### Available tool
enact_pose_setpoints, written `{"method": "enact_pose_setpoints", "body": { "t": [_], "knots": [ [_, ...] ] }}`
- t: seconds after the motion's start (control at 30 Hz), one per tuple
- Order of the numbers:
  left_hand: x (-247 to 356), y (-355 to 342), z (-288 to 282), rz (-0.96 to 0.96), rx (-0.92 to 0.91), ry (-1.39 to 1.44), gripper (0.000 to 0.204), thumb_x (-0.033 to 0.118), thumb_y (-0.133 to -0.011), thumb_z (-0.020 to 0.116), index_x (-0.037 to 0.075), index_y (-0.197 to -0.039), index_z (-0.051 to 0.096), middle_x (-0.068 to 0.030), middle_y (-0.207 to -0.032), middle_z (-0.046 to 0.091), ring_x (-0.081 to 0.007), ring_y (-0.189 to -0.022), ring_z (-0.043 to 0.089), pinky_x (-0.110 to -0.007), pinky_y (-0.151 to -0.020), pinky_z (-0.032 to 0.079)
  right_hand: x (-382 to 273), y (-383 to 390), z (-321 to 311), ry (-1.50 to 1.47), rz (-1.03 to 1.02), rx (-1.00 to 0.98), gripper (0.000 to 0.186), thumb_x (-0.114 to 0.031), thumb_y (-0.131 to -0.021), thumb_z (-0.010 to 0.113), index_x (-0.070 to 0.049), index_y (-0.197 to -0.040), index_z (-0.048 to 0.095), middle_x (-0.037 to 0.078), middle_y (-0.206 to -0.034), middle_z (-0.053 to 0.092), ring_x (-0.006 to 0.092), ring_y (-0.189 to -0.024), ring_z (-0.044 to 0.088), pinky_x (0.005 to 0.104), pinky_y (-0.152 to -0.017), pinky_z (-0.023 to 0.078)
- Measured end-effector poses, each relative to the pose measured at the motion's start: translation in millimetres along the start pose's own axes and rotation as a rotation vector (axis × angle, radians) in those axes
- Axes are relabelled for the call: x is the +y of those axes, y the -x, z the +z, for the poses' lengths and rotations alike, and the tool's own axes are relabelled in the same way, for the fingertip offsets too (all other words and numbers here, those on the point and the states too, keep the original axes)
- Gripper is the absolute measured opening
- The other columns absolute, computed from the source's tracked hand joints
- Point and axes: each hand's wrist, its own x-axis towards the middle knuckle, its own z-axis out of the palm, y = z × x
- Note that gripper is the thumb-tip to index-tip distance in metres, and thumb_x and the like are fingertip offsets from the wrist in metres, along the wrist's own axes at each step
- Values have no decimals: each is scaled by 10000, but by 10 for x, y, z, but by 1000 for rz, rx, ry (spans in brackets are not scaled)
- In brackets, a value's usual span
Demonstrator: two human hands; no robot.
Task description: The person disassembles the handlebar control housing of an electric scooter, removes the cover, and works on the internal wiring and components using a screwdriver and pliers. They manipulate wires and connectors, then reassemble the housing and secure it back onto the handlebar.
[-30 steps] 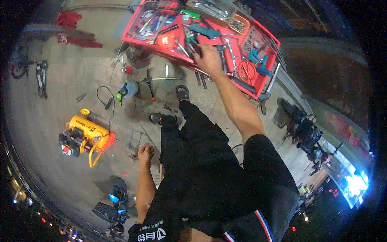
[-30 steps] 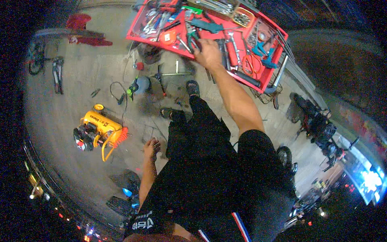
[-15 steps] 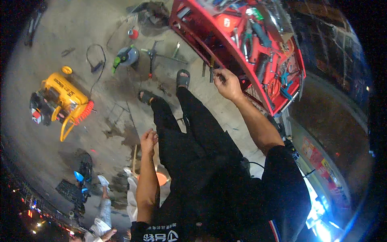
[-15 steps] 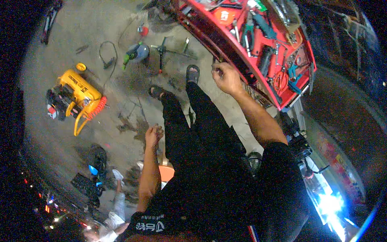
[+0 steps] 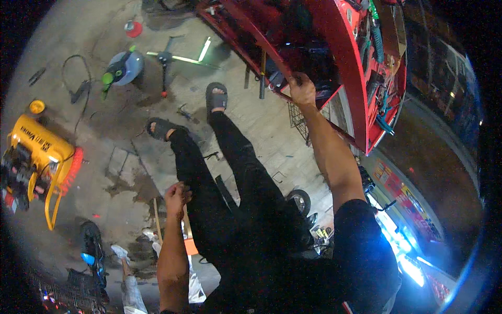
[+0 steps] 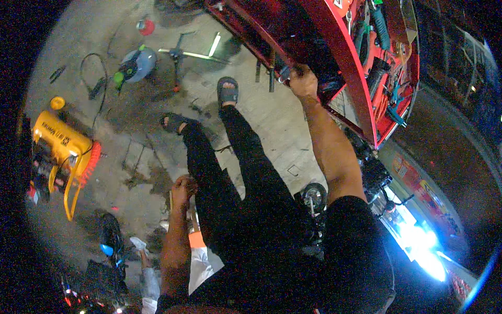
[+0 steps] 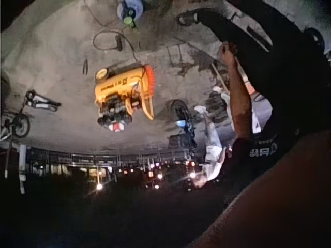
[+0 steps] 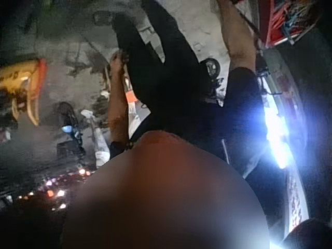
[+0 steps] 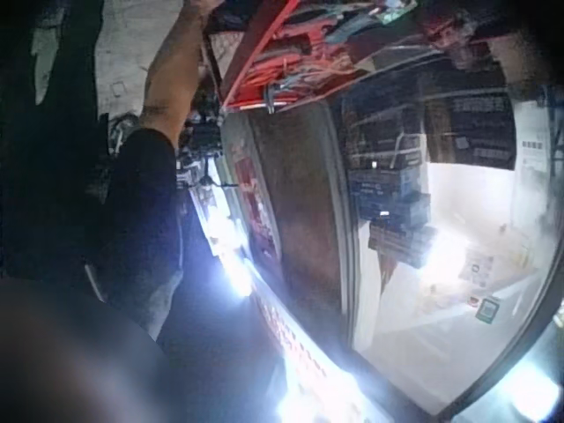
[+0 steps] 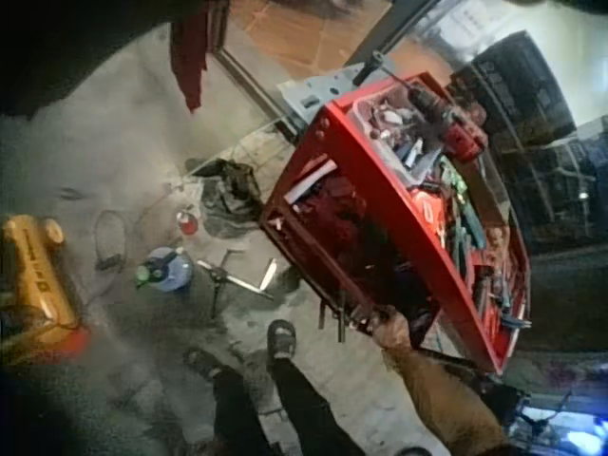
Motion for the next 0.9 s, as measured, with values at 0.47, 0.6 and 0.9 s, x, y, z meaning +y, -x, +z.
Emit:
{"method": "enact_pose_setpoints", "body": {
  "t": [0.47,0.6,0.9],
  "knots": [
    [-373,-263,536,-107,-6,-93,251,264,-922,575,36,-1026,586,-94,-773,652,-166,-582,620,-249,-455,429,796,1095,206,-216,-130,-183,186,-85,-844,643,-26,-1020,634,117,-858,659,214,-729,659,294,-619,517],
    [-138,-160,768,-42,-34,-100,228,255,-931,573,55,-1038,587,-80,-802,645,-182,-618,633,-261,-495,467,411,1325,-199,-439,-88,-282,214,-97,-821,661,-33,-1024,632,131,-903,665,233,-770,665,323,-658,532],
    [589,344,793,133,-89,-113,155,183,-916,585,51,-997,574,-87,-804,623,-194,-617,609,-280,-506,470,-151,1452,-1728,-650,-187,67,132,-25,-867,600,-19,-997,623,53,-864,616,123,-741,584,254,-662,473]
  ]
}}
